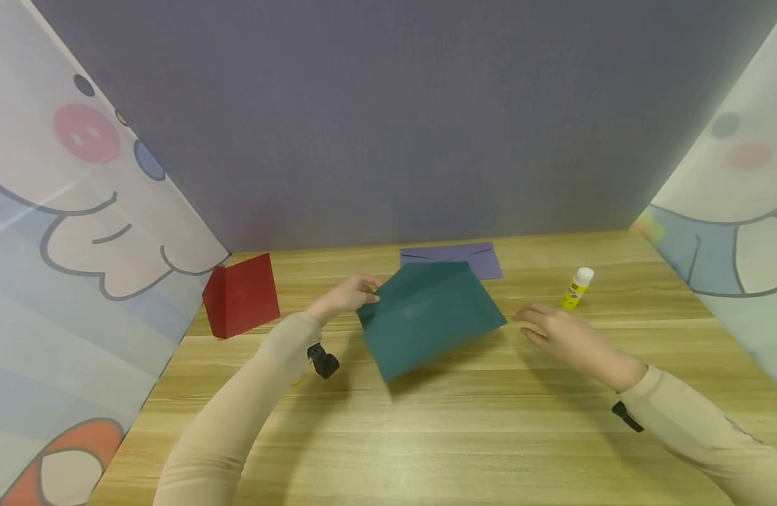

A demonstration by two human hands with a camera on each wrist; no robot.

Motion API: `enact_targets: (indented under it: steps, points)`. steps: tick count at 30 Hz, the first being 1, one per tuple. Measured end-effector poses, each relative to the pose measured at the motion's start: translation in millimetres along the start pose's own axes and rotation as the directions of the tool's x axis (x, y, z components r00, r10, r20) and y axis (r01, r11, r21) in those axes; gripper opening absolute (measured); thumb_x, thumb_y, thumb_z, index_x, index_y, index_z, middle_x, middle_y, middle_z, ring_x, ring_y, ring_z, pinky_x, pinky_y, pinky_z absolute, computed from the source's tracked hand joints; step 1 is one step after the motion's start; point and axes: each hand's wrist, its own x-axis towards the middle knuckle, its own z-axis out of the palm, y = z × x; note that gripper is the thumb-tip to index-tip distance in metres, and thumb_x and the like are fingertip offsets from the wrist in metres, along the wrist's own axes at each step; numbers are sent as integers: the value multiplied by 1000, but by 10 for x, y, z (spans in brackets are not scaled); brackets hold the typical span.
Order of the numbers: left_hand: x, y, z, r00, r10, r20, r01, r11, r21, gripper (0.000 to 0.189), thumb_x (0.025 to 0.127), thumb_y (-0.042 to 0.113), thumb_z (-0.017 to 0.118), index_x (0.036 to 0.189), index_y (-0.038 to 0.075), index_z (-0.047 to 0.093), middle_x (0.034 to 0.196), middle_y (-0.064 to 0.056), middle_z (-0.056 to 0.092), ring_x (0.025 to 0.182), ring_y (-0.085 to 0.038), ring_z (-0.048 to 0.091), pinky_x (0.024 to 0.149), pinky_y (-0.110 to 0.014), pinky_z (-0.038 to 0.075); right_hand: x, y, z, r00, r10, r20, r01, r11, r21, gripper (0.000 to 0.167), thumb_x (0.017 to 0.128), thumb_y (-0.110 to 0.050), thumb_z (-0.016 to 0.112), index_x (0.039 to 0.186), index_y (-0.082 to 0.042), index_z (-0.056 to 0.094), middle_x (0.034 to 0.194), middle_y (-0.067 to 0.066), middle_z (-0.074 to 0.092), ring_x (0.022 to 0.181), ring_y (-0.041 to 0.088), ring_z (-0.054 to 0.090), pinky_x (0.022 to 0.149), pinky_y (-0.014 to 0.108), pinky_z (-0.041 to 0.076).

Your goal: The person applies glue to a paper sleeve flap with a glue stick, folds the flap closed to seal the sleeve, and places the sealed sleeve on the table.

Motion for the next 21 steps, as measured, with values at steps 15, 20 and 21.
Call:
enact_targets:
  steps: [15, 20, 21]
  points:
    - [187, 64, 379, 993, 48, 108, -62, 990, 129, 30, 88, 4, 52, 118, 2, 52, 109, -16, 55, 85, -19, 53, 70, -28, 45, -3, -29, -17, 1000, -7, -3, 7, 1000, -18, 32, 61, 5, 73, 91, 3, 64, 88, 12, 61, 73, 25, 62, 58, 32, 52]
    - [210, 42, 462, 987, 59, 150, -81, 986, 146, 30, 88, 3, 52, 117, 1, 53, 123, -17, 48, 112, -31, 46, 88, -38, 43, -10, -48, 0, 1000, -3, 3, 3, 1000, -17, 29, 62, 4, 73, 90, 2, 64, 87, 10, 61, 71, 23, 62, 57, 30, 51]
    - [213, 34, 476, 985, 66, 161, -89, 986, 144, 30, 88, 2, 51, 117, 0, 52, 124, -17, 48, 112, -32, 46, 88, -38, 43, -10, -54, 6, 1000, 1, 8, -1, 1000, -16, 29, 63, 4, 73, 90, 2, 64, 87, 10, 62, 70, 23, 62, 56, 30, 51]
